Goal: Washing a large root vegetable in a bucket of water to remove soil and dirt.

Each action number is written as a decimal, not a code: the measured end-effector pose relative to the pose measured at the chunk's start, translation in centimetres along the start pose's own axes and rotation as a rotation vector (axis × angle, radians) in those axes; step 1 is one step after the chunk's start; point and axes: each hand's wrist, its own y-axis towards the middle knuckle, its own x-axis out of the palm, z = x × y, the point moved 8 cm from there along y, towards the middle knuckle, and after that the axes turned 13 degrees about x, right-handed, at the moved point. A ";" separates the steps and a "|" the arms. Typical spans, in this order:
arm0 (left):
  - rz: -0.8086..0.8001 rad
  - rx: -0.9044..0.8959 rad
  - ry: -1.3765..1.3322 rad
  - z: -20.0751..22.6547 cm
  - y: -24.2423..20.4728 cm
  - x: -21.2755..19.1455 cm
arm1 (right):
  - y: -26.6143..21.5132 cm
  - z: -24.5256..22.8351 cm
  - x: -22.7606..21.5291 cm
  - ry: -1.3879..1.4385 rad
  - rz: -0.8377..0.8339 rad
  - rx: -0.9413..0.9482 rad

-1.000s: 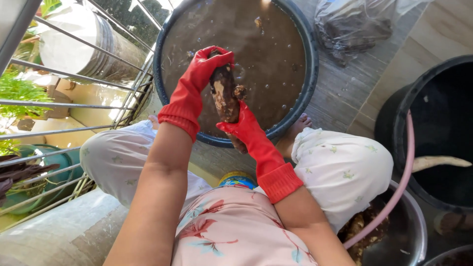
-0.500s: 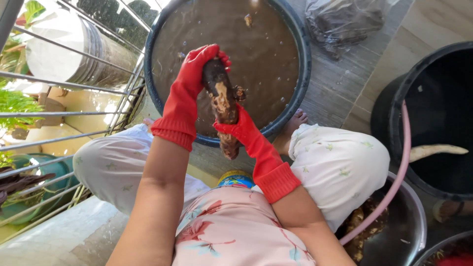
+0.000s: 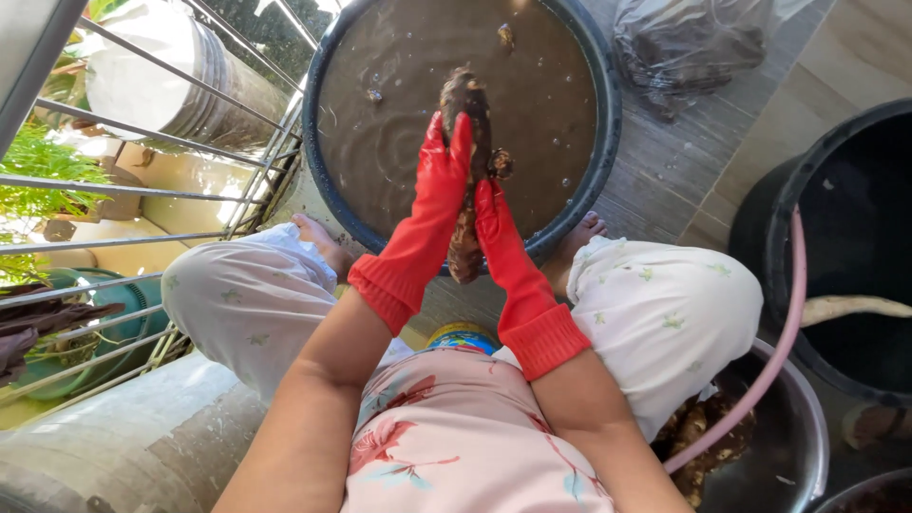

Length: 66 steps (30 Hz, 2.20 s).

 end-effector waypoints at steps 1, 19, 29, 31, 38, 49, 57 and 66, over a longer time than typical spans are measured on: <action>-0.043 0.112 0.051 2.8 -2.3 -0.1 | 0.4 2.1 -1.9 0.454 -0.044 0.129; -0.164 0.567 0.576 -1.7 -7.8 0.0 | 4.4 7.9 2.1 3.281 -0.365 0.945; -0.221 -0.168 -0.588 -7.1 -7.3 1.8 | 5.1 2.8 0.6 3.008 -0.713 0.732; -0.238 -0.256 -0.653 -10.5 -7.0 3.0 | 3.3 5.8 -3.2 2.891 -0.732 0.809; -0.115 0.105 -0.111 -5.5 -9.3 0.6 | 2.9 2.0 2.0 2.560 -0.596 1.062; -0.141 0.144 0.114 -14.3 -3.6 2.0 | 5.4 -2.5 12.0 2.257 -0.763 0.847; -0.042 -0.358 -0.651 -20.3 -2.4 2.3 | 0.7 0.5 21.8 2.100 0.111 1.647; -0.190 -0.395 -0.190 -24.5 3.3 3.5 | 8.3 -1.4 6.9 3.082 -0.634 1.554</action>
